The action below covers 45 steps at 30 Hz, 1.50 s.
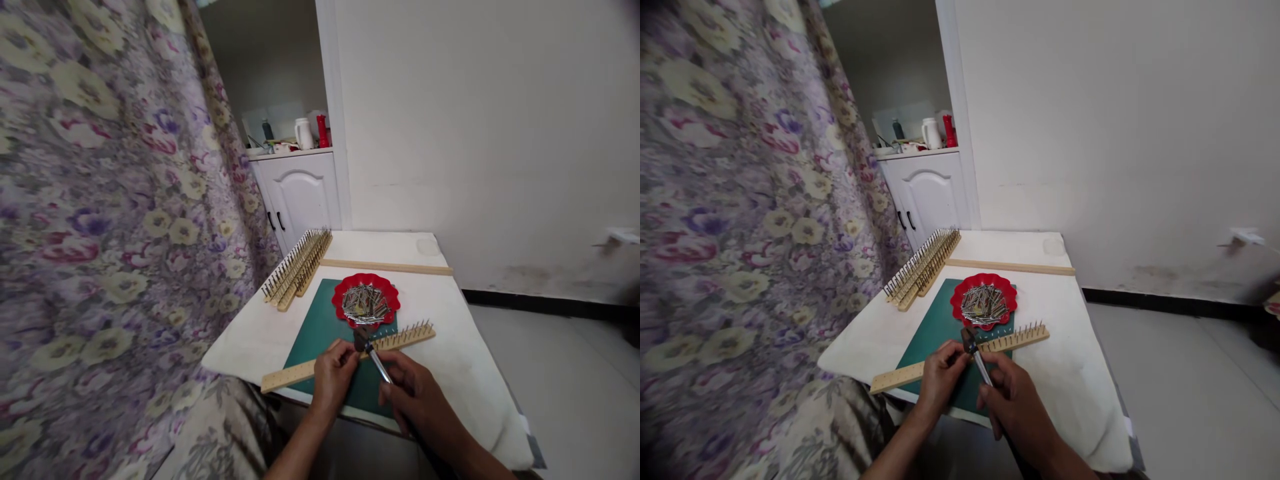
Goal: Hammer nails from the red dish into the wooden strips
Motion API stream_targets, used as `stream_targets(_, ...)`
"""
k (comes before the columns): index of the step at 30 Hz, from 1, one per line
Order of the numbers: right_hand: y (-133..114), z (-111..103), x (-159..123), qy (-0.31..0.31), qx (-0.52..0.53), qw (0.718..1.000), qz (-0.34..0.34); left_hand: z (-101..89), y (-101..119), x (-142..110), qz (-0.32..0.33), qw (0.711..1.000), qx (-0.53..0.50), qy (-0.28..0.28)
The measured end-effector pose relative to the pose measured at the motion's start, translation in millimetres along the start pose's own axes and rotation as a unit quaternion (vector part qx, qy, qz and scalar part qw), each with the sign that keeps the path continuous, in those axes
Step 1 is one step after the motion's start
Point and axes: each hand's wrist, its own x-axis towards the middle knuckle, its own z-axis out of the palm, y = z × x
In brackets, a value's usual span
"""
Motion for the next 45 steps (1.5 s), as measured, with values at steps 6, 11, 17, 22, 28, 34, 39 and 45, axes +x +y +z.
stream_targets(6, 2.6, 2.4, 0.1, 0.007, -0.01, 1.0, 0.009, 0.2, -1.7, -0.5, 0.001, 1.0, -0.003, -0.002)
stream_targets(11, 3.1, 2.9, -0.9, -0.001, -0.016, 1.0, -0.002, -0.1, -0.4, -0.1, 0.01, 1.0, -0.005, -0.002)
stream_targets(17, 5.0, 3.1, -1.4, 0.007, -0.008, 1.0, 0.003, 0.4, -0.8, 0.4, 0.005, 1.0, -0.001, -0.004)
stream_targets(22, 5.3, 3.8, -1.8, 0.007, -0.018, 1.0, 0.004, 0.9, -0.5, -0.2, 0.004, 1.0, -0.005, 0.003)
stream_targets(28, 2.5, 3.4, -3.0, 0.001, -0.021, 1.0, 0.002, 0.8, -0.4, -0.8, 0.002, 1.0, -0.006, 0.002)
stream_targets(34, 0.9, -0.1, -2.5, 0.02, -0.011, 1.0, -0.013, 1.7, -1.6, -1.0, 0.0, 1.0, -0.005, 0.003)
stream_targets(39, -3.9, -9.3, 1.2, 0.064, 0.003, 0.997, -0.033, -0.7, -1.6, -1.4, 0.015, 1.0, -0.008, -0.002)
stream_targets(45, -12.3, -30.1, 6.6, 0.104, 0.018, 0.991, -0.077, -23.4, -5.2, -3.4, 0.07, 0.995, 0.071, -0.012)
